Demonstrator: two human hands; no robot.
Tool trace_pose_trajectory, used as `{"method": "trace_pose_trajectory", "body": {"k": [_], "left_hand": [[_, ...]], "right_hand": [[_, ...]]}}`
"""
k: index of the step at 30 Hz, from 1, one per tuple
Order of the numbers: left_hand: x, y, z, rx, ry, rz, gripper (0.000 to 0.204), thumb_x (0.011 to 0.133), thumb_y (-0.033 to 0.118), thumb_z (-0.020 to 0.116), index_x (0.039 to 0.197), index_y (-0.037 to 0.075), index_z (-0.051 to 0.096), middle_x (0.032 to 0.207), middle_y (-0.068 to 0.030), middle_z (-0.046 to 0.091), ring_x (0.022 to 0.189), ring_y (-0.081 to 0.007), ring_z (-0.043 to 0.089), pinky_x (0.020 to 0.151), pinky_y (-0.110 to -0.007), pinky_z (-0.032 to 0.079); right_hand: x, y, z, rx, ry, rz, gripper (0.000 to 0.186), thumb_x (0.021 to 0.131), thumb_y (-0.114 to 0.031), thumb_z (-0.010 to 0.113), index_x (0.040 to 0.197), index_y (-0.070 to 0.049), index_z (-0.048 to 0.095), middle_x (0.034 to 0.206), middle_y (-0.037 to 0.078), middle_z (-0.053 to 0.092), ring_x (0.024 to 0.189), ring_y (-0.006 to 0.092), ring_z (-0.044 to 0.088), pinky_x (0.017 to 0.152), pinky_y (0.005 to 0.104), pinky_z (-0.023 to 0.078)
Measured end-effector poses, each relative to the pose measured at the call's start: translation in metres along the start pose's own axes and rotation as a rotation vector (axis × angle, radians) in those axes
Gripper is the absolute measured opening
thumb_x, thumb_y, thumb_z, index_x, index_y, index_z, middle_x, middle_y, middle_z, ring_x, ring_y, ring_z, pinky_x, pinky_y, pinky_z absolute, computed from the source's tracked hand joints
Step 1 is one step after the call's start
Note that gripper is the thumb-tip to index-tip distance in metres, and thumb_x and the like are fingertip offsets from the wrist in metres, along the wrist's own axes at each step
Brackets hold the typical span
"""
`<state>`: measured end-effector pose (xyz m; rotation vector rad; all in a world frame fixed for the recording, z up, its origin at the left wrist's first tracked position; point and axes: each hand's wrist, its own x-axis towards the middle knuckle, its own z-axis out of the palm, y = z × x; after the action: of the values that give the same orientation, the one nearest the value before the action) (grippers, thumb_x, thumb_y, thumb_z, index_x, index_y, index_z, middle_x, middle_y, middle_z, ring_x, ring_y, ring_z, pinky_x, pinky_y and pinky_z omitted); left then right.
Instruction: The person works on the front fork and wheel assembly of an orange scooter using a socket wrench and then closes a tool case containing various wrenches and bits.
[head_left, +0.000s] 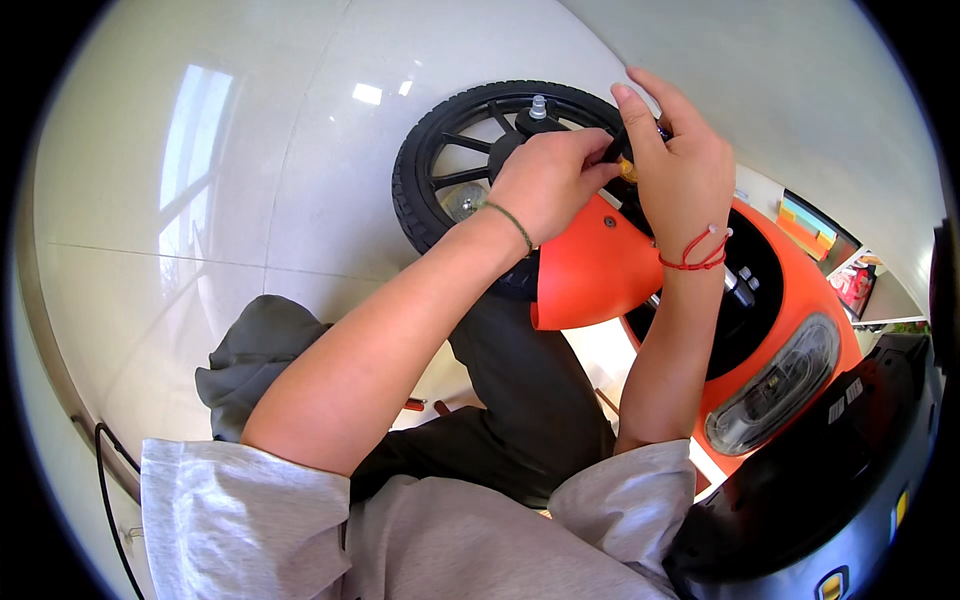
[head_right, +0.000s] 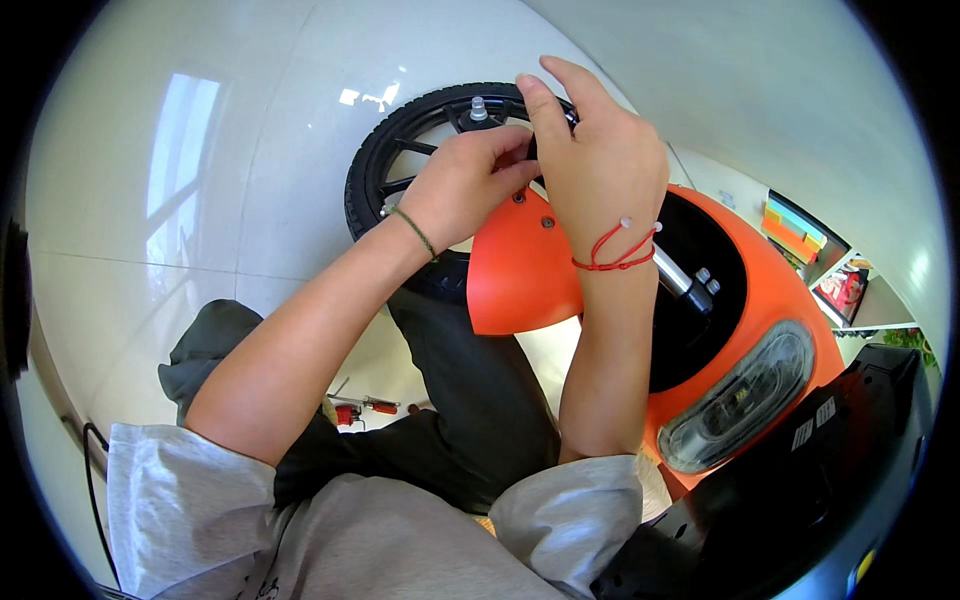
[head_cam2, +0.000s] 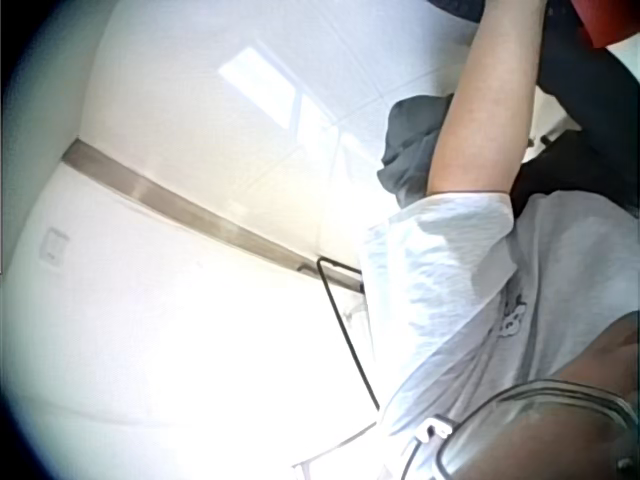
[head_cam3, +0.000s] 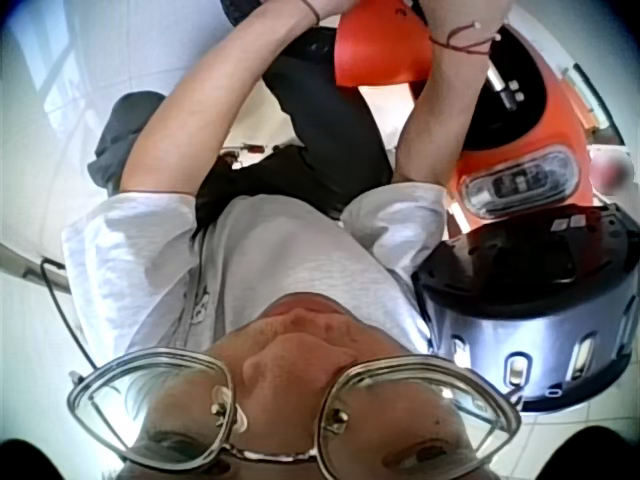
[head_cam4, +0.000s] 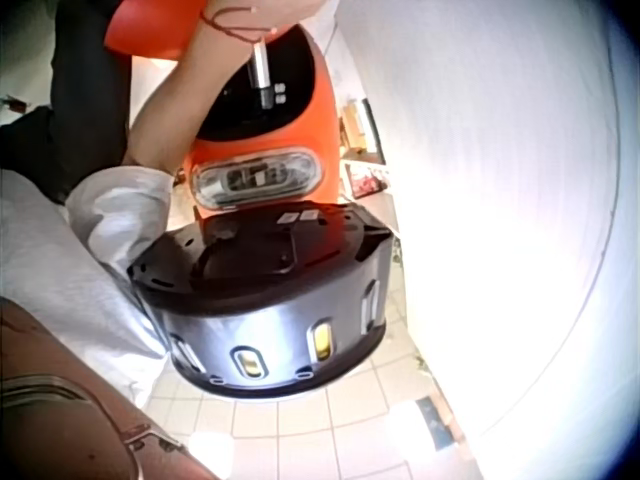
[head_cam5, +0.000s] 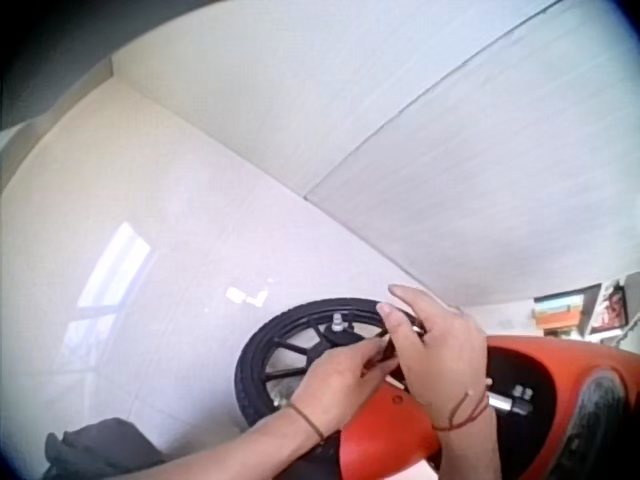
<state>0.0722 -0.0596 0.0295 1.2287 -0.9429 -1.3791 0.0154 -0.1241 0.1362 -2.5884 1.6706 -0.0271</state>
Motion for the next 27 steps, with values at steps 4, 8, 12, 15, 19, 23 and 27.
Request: {"method": "trace_pose_trajectory", "body": {"k": [4, 8, 12, 15, 19, 23, 27], "left_hand": [[-0.002, 0.001, 0.008, 0.068, 0.027, 0.042, 0.018, 0.092, 0.019, 0.055, 0.096, 0.001, 0.059, 0.078, -0.0150, 0.064, 0.072, -0.0314, 0.061, 0.067, -0.038, 0.048], [-0.002, 0.002, 0.006, 0.189, 0.019, 0.038, 0.019, 0.092, 0.019, 0.054, 0.098, 0.002, 0.059, 0.081, -0.0177, 0.065, 0.076, -0.0362, 0.061, 0.068, -0.042, 0.047], [0.000, 0.000, -0.001, 0.225, -0.041, 0.045, 0.020, 0.092, 0.019, 0.055, 0.100, 0.001, 0.058, 0.081, -0.0186, 0.064, 0.076, -0.0364, 0.061, 0.069, -0.042, 0.047], [0.001, -0.002, -0.002, 0.139, -0.042, 0.046, 0.020, 0.092, 0.019, 0.055, 0.098, 0.000, 0.059, 0.079, -0.0187, 0.063, 0.074, -0.0352, 0.061, 0.068, -0.041, 0.047], [0.002, -0.005, 0.001, 0.077, -0.014, 0.059, 0.021, 0.092, 0.020, 0.056, 0.095, 0.000, 0.060, 0.076, -0.0178, 0.063, 0.070, -0.0331, 0.061, 0.066, -0.040, 0.046], [0.001, 0.000, 0.003, 0.130, -0.010, 0.019, 0.023, 0.093, 0.021, 0.055, 0.092, -0.001, 0.062, 0.076, -0.0170, 0.064, 0.070, -0.0329, 0.061, 0.066, -0.041, 0.047], [0.002, -0.005, 0.005, 0.129, -0.009, 0.000, 0.023, 0.092, 0.023, 0.054, 0.090, 0.001, 0.062, 0.079, -0.0173, 0.065, 0.076, -0.0360, 0.062, 0.069, -0.045, 0.049]], "right_hand": [[-0.005, -0.006, -0.002, -0.205, 0.045, 0.070, 0.029, 0.087, -0.036, 0.062, 0.098, -0.011, 0.071, 0.050, 0.008, 0.055, 0.050, 0.0217, 0.058, 0.050, 0.0316, 0.046], [-0.010, 0.002, -0.011, 0.275, -0.221, 0.090, 0.030, 0.092, -0.027, 0.057, 0.107, -0.003, 0.067, 0.063, 0.006, 0.061, 0.058, 0.0167, 0.060, 0.058, 0.0310, 0.048], [-0.002, 0.015, -0.023, 0.678, -0.415, 0.115, 0.030, 0.093, -0.019, 0.053, 0.114, 0.001, 0.063, 0.097, 0.010, 0.064, 0.090, 0.0175, 0.060, 0.084, 0.0288, 0.045], [0.007, 0.036, -0.010, 1.057, -0.561, 0.087, 0.037, 0.094, -0.016, 0.051, 0.123, 0.005, 0.056, 0.117, 0.017, 0.059, 0.109, 0.0230, 0.056, 0.099, 0.0323, 0.039], [0.005, 0.057, 0.016, 1.586, -0.665, 0.100, 0.045, 0.094, -0.017, 0.048, 0.128, 0.012, 0.046, 0.126, 0.027, 0.053, 0.114, 0.0295, 0.055, 0.102, 0.0395, 0.039], [0.002, 0.052, 0.021, 1.548, -0.489, 0.241, 0.043, 0.089, -0.019, 0.061, 0.120, 0.010, 0.051, 0.113, 0.022, 0.060, 0.101, 0.0241, 0.059, 0.091, 0.0363, 0.045], [0.005, 0.023, 0.029, 0.941, -0.112, 0.262, 0.036, 0.081, -0.016, 0.074, 0.105, 0.003, 0.056, 0.091, 0.008, 0.062, 0.078, 0.0105, 0.057, 0.070, 0.0236, 0.046]]}}
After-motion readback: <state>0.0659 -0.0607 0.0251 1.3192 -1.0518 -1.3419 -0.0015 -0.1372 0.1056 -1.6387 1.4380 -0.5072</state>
